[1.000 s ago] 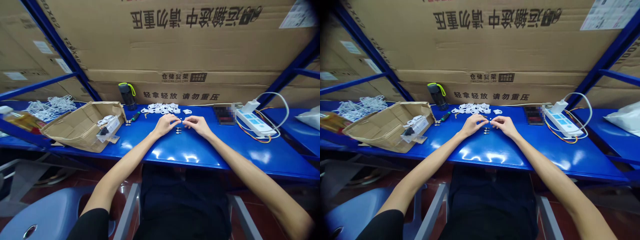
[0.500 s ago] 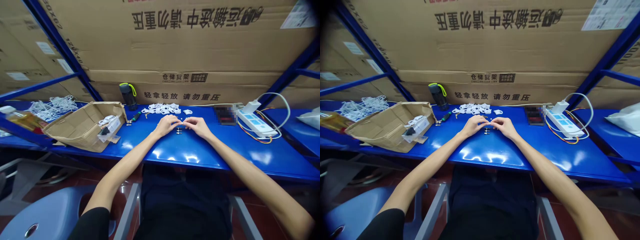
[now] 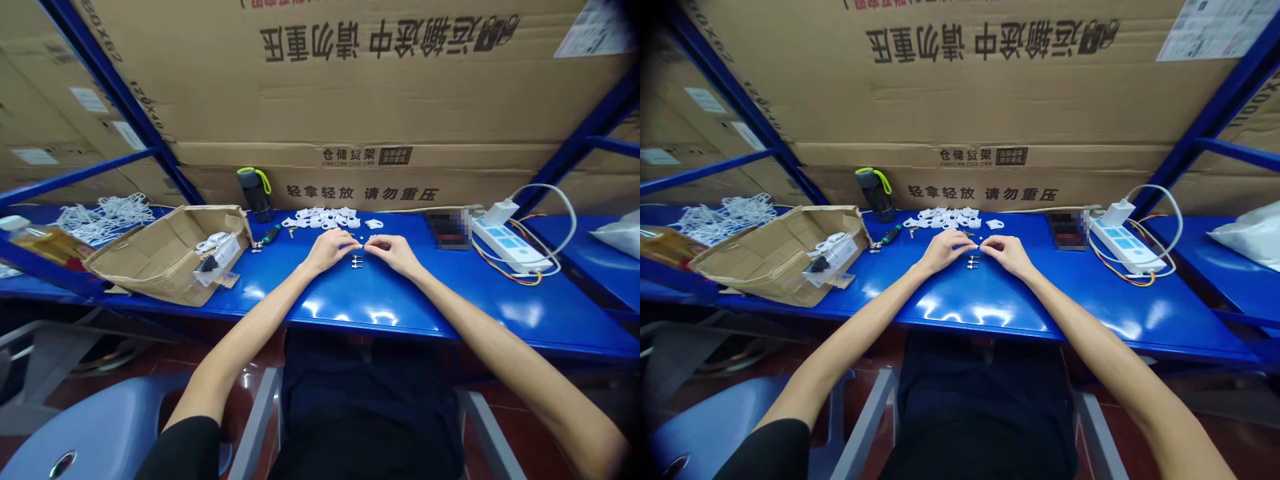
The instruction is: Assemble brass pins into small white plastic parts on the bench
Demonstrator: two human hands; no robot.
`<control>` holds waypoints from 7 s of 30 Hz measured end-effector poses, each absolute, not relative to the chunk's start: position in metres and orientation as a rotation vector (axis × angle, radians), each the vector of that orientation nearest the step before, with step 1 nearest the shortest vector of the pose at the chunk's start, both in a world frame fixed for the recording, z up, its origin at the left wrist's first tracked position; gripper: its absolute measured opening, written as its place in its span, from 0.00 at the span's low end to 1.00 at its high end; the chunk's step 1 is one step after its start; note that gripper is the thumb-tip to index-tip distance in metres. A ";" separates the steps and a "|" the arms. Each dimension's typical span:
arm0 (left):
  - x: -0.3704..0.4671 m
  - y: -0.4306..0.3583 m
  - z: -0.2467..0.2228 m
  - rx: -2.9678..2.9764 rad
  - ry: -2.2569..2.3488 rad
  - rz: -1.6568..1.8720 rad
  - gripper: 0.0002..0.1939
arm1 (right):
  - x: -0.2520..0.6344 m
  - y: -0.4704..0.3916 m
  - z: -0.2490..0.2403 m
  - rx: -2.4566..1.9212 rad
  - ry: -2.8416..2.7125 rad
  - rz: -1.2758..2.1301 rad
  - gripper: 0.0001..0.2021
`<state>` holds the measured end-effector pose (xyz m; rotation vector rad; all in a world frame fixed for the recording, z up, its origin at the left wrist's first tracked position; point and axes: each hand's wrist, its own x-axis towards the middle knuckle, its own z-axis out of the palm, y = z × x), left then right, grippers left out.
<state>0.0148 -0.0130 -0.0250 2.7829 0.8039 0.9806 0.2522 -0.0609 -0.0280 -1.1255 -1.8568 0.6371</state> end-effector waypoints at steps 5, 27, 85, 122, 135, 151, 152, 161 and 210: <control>0.013 -0.012 -0.025 2.803 0.824 0.904 0.15 | 0.252 -0.058 -0.033 -1.176 -1.954 0.488 0.13; 0.005 -0.005 -0.024 2.896 0.858 0.649 0.13 | 0.249 -0.048 -0.044 -1.246 -2.214 0.218 0.11; -0.011 -0.138 -0.042 2.628 1.498 0.483 0.29 | 0.255 -0.166 -0.045 -1.763 -2.261 0.129 0.35; -0.009 -0.140 -0.035 2.607 1.540 0.403 0.29 | 0.253 -0.167 -0.040 -1.810 -2.283 0.148 0.36; -0.010 -0.141 -0.033 2.607 1.543 0.396 0.29 | 0.253 -0.167 -0.041 -1.809 -2.287 0.133 0.36; -0.010 -0.141 -0.035 2.611 1.530 0.421 0.29 | 0.253 -0.167 -0.042 -1.806 -2.281 0.143 0.36; -0.010 -0.141 -0.034 2.610 1.531 0.417 0.29 | 0.253 -0.167 -0.041 -1.808 -2.279 0.142 0.36; -0.009 -0.141 -0.032 2.593 1.538 0.377 0.30 | 0.253 -0.166 -0.042 -1.810 -2.276 0.148 0.36; -0.020 -0.135 -0.030 2.539 1.582 0.769 0.08 | 0.143 -0.053 -0.036 -1.221 -2.242 0.365 0.14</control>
